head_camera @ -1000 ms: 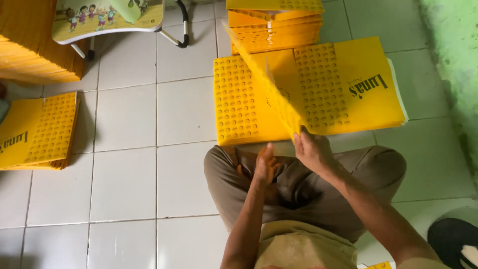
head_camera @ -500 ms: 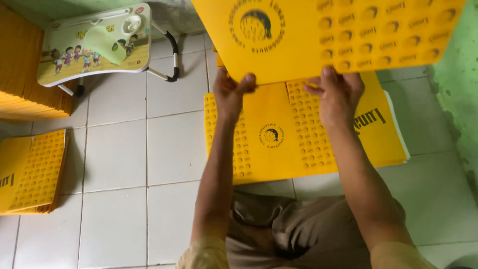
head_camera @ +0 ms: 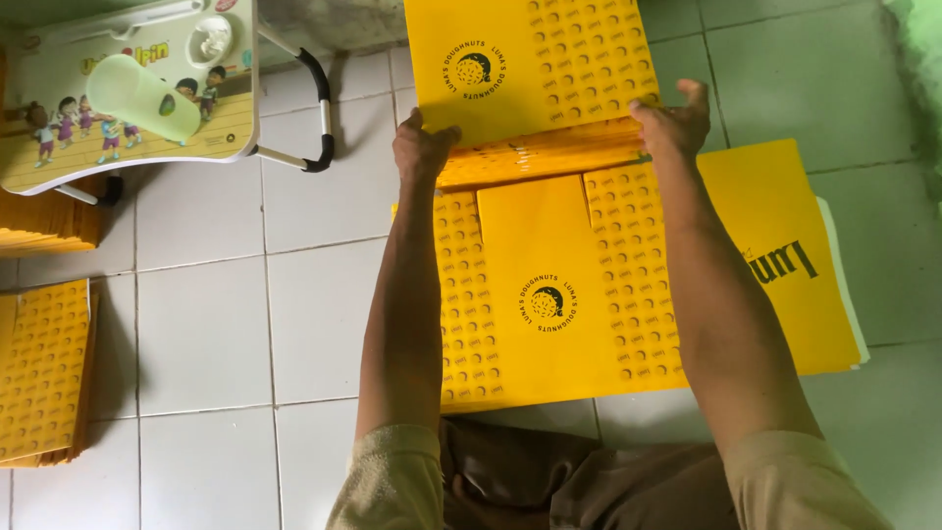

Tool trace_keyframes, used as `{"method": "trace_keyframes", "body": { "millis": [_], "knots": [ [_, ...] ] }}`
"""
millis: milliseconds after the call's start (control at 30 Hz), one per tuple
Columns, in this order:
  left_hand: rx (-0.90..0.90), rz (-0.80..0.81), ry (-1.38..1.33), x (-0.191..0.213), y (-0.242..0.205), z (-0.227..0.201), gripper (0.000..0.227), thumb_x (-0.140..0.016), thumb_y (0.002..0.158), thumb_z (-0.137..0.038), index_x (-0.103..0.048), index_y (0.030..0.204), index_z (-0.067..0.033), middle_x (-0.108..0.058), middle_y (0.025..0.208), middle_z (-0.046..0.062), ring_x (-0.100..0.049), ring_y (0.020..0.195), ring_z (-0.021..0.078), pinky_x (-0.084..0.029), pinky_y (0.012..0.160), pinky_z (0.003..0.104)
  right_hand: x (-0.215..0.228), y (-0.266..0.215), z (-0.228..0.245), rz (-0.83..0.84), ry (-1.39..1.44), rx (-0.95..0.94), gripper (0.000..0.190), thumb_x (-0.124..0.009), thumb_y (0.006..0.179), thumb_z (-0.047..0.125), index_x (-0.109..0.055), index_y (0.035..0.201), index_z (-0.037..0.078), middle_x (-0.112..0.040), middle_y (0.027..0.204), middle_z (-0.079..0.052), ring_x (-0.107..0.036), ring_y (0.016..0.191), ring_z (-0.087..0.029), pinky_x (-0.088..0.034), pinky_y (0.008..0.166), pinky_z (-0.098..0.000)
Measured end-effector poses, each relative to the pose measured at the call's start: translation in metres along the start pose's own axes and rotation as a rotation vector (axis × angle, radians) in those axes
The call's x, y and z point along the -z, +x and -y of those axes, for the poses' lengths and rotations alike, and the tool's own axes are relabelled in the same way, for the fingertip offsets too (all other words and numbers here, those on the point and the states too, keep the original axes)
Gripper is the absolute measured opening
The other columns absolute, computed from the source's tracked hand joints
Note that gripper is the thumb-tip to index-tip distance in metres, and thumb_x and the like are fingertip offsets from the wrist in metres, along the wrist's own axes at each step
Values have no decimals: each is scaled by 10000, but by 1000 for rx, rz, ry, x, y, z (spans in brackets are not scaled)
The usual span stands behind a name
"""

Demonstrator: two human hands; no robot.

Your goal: Folding flat cardboard sheets into boxes along pre-scored lines while sitting on the floor.

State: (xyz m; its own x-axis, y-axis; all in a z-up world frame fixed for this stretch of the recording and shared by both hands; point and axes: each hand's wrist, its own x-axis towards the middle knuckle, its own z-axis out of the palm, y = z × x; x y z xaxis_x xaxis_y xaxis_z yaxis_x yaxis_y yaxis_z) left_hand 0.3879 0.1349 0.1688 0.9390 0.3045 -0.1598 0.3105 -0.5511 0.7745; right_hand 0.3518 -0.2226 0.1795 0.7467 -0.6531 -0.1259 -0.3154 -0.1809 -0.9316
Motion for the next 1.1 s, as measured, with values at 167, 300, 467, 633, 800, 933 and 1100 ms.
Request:
{"method": "trace_keyframes", "body": {
  "millis": [167, 300, 467, 633, 800, 933, 1100],
  "knots": [
    [-114, -68, 266, -19, 8, 24, 711, -746, 798, -398, -535, 1419, -125, -611, 1199, 119, -588, 1037, 282, -570, 777, 383, 3, 13, -32, 118, -548, 368, 294, -853, 860, 270, -710, 1039, 86, -741, 904, -68, -668, 655, -149, -560, 551, -299],
    [-346, -47, 133, -35, 14, 46, 514, -606, 953, -256, -523, 1406, -30, -554, 1353, 271, -650, 1115, 379, -571, 918, 417, 6, 9, -35, 139, -588, 379, 276, -814, 907, 271, -601, 802, 131, -591, 691, 5, -492, 481, -132, -449, 436, -290],
    [-631, 64, 35, -23, 10, 58, 695, -787, 871, -316, -436, 1362, 30, -487, 1205, 218, -604, 1049, 373, -578, 846, 450, 5, 6, -45, 113, -624, 487, 283, -787, 952, 332, -664, 923, 78, -678, 773, -46, -600, 557, -176, -519, 515, -336],
    [-686, 83, -18, -8, -6, 55, 895, -848, 881, -328, -337, 1488, 85, -484, 1423, 338, -511, 1345, 437, -288, 1226, 457, 14, -2, -43, 94, -714, 548, 412, -642, 1015, 452, -671, 1127, 56, -713, 906, -117, -677, 726, -280, -538, 623, -451],
    [-767, -208, -176, 11, -84, 84, 945, -765, 982, -532, -181, 1648, -200, -83, 1698, 281, -175, 1582, 486, -381, 1218, 655, 51, -28, -48, 63, -700, 717, 664, -619, 1083, 423, -399, 1524, -21, -521, 1473, -267, -541, 1316, -414, -477, 1016, -557],
    [-638, -244, -1, 28, -179, 173, 871, -833, 931, -207, -289, 1608, -133, -173, 1661, 306, -327, 1505, 508, -524, 1086, 594, 89, -80, -61, 56, -682, 858, 625, -664, 1059, 309, -425, 1504, -61, -545, 1426, -305, -624, 1209, -453, -552, 913, -523],
    [166, -49, 289, 46, -304, 267, 918, -761, 816, -450, -394, 1594, -129, -193, 1654, 328, -220, 1529, 476, -257, 1242, 559, 111, -128, -85, 304, -648, 684, 695, -613, 1042, 363, -391, 1596, 7, -395, 1500, -401, -474, 1265, -665, -430, 930, -796]
  ]
}}
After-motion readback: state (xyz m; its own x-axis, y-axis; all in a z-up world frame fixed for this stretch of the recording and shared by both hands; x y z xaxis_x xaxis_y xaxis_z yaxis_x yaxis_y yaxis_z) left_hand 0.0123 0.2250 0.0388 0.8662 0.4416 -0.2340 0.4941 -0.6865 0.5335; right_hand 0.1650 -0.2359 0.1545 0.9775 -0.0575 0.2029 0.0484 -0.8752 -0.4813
